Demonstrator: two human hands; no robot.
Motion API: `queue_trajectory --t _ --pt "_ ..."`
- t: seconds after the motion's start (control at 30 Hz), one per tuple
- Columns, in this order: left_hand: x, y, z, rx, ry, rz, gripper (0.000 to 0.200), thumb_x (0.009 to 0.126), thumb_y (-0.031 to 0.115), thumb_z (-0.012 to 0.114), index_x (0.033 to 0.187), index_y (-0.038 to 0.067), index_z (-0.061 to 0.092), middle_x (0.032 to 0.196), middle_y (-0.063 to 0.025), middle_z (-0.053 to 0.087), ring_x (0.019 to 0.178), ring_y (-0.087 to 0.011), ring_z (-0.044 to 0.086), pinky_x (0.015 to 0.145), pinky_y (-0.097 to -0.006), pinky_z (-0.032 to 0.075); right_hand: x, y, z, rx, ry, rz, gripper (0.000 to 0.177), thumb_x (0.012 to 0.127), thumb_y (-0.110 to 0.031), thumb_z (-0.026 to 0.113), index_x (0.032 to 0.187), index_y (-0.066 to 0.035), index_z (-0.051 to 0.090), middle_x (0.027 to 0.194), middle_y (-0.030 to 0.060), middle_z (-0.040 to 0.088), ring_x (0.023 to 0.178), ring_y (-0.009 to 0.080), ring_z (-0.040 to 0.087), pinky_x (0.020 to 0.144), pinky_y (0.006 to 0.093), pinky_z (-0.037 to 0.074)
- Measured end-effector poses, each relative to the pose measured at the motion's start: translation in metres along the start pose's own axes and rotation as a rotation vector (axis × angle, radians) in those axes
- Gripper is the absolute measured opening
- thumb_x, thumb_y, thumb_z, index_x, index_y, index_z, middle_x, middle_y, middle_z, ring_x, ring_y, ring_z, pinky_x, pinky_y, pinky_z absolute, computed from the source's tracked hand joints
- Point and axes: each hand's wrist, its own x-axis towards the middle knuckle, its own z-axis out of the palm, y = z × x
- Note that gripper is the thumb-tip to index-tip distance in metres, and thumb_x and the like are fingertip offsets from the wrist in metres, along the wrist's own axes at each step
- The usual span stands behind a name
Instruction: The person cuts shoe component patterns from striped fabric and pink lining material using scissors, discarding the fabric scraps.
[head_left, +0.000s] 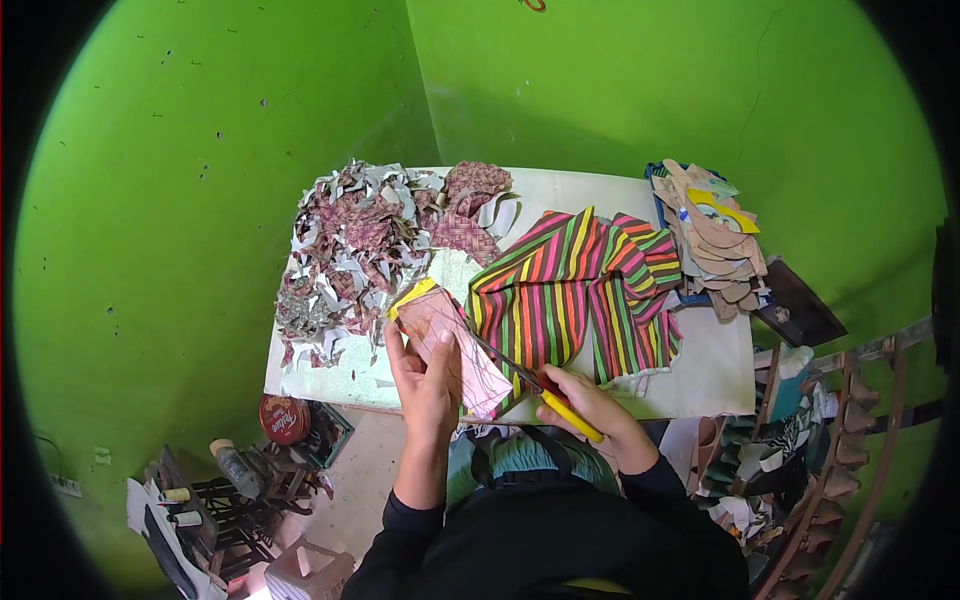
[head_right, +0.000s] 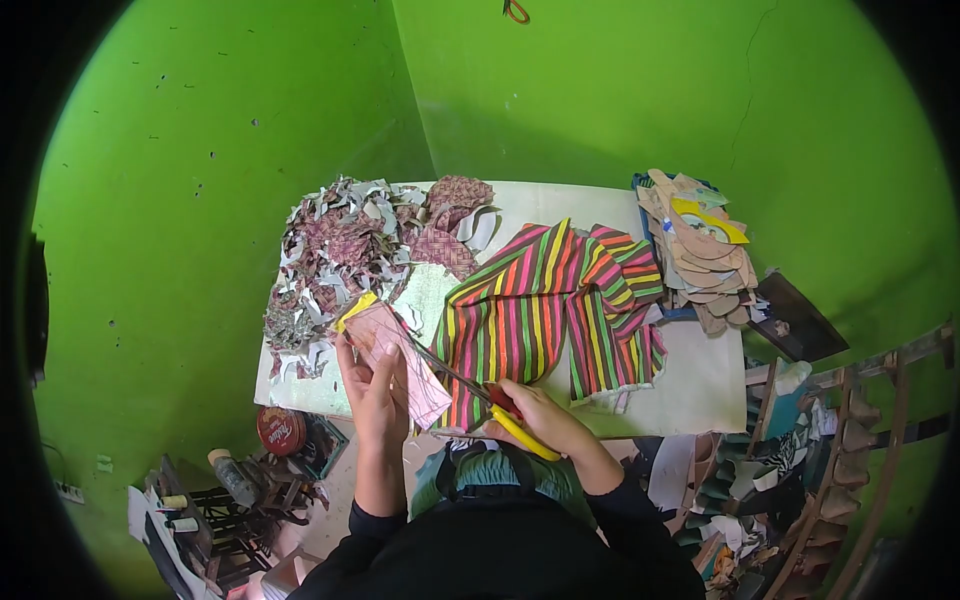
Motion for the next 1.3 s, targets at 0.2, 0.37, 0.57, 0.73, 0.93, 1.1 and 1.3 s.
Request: queue_trajectory --t 0.2,0.37,0.57,0.73,0.93,1.1,1.3 --pt "-0.001 -0.007 0.002 0.001 -0.027 -0.013 0.053 0.077 -0.009 0.043 0.123 0.005 0.019 0.113 -0.0144 0.041 0.100 -0.0187 0.047 0.085 -0.0282 0.041 0.004 -0.018 0.002 0.073 0.020 -0.032 0.035 0.074 -0.022 0.060 0.093 0.002 0.042 0.073 0.0123 0.046 0.064 0.0185 0.044 0.058 0.0285 0.038" --pt "-0.007 -0.012 0.006 0.009 -0.002 -0.068 0.053 0.077 -0.010 0.043 0.123 0.005 0.020 0.111 -0.0133 0.043 0.097 -0.0174 0.048 0.083 -0.0274 0.041 0.009 0.000 0.016 0.015 0.076 -0.133 0.035 0.076 -0.021 0.057 0.097 0.000 0.040 0.077 0.0100 0.044 0.067 0.0135 0.041 0.059 0.0256 0.037" --pt "-0.010 -0.020 0.007 0.092 0.001 -0.041 0.051 0.078 -0.009 0.043 0.122 0.004 0.022 0.113 -0.0113 0.041 0.099 -0.0168 0.047 0.083 -0.0273 0.041 0.021 0.028 0.036 0.325 0.146 -0.104 0.036 0.069 -0.008 0.062 0.094 0.002 0.039 0.078 0.0125 0.049 0.069 0.0225 0.049 0.063 0.0301 0.041" --pt "-0.011 -0.021 0.007 0.120 0.011 -0.035 0.053 0.077 -0.009 0.043 0.123 0.004 0.021 0.114 -0.0114 0.040 0.099 -0.0170 0.047 0.083 -0.0277 0.041 0.021 0.027 0.029 0.621 0.050 0.191 0.041 0.067 -0.003 0.062 0.099 0.002 0.037 0.090 0.0140 0.047 0.082 0.0257 0.049 0.071 0.0314 0.040" --pt "-0.012 -0.021 0.008 0.118 -0.022 -0.053 0.054 0.077 -0.009 0.044 0.123 0.003 0.019 0.115 -0.0109 0.039 0.098 -0.0166 0.046 0.082 -0.0272 0.041 0.015 0.017 0.022 0.493 -0.052 0.255 0.046 0.069 -0.003 0.059 0.107 0.002 0.034 0.097 0.0172 0.045 0.092 0.0289 0.045 0.079 0.0340 0.036" --pt "-0.013 -0.026 0.006 0.093 0.005 -0.044 0.055 0.078 -0.010 0.043 0.124 0.004 0.018 0.115 -0.0106 0.039 0.099 -0.0166 0.046 0.083 -0.0271 0.041 0.018 0.048 0.037 0.444 -0.005 -0.005 0.051 0.069 -0.002 0.057 0.113 0.003 0.030 0.102 0.0188 0.043 0.097 0.0316 0.043 0.082 0.0356 0.035" --pt "-0.014 -0.026 0.005 0.117 0.030 -0.031 0.055 0.078 -0.010 0.043 0.124 0.004 0.018 0.116 -0.0111 0.038 0.099 -0.0172 0.046 0.083 -0.0274 0.041 0.017 0.041 0.034 0.328 0.010 -0.064 0.045 0.071 -0.002 0.054 0.110 0.004 0.032 0.101 0.0191 0.043 0.096 0.0330 0.043 0.081 0.0360 0.035"
